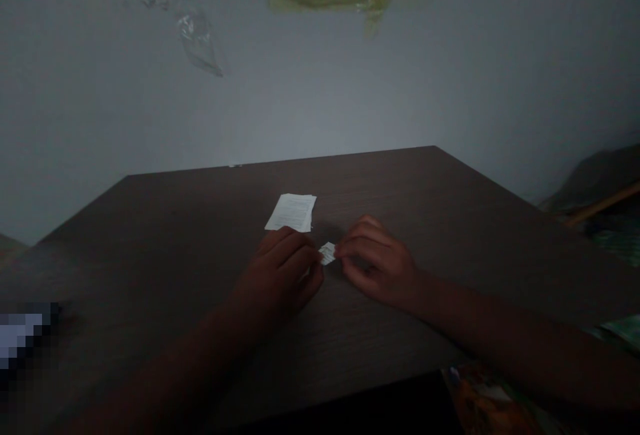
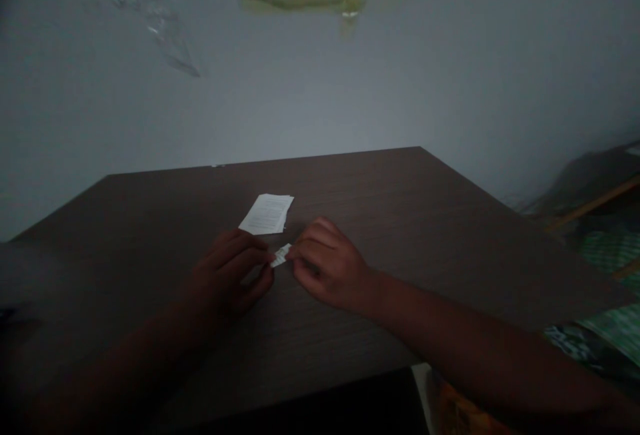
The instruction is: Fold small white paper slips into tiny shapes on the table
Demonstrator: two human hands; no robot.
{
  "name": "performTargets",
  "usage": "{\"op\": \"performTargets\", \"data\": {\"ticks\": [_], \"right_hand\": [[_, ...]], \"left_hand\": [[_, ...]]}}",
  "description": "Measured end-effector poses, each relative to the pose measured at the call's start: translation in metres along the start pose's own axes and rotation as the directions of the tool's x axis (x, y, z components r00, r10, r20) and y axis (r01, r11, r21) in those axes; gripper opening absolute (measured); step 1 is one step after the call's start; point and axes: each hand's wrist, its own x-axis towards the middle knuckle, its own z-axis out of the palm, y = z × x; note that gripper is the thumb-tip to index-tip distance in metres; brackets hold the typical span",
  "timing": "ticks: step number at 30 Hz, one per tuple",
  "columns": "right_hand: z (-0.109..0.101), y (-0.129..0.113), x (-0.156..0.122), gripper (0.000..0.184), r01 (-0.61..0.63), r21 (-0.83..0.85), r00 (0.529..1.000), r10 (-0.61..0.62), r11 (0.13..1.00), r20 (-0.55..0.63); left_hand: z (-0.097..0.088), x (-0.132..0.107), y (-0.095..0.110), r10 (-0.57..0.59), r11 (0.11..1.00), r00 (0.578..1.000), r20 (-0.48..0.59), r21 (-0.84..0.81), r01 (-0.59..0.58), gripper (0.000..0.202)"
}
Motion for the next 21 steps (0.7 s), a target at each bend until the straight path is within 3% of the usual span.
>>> {"op": "performTargets", "data": {"ticks": [12, 17, 21], "right_hand": [[0.009, -0.002, -0.002, 0.021, -0.02, -0.035, 0.999, 0.021, 0.999, 0.028], [0.01, -0.003, -0.002, 0.019, -0.037, -0.063, 0.999, 0.039, 0.997, 0.033], [0.011, -0.002, -0.001, 0.019, -0.038, -0.08, 0.999, 0.04, 0.996, 0.028]], "left_hand": [[0.011, -0.003, 0.006, -0.07, 0.989, 0.991, 0.115, -0.124, 0.084, 0.014], [0.01, -0.002, 0.007, -0.114, 0.981, 0.989, 0.098, -0.149, 0.127, 0.013], [0.008, 0.0, 0.009, -0.075, 0.988, 0.995, 0.07, -0.127, 0.083, 0.015]]}}
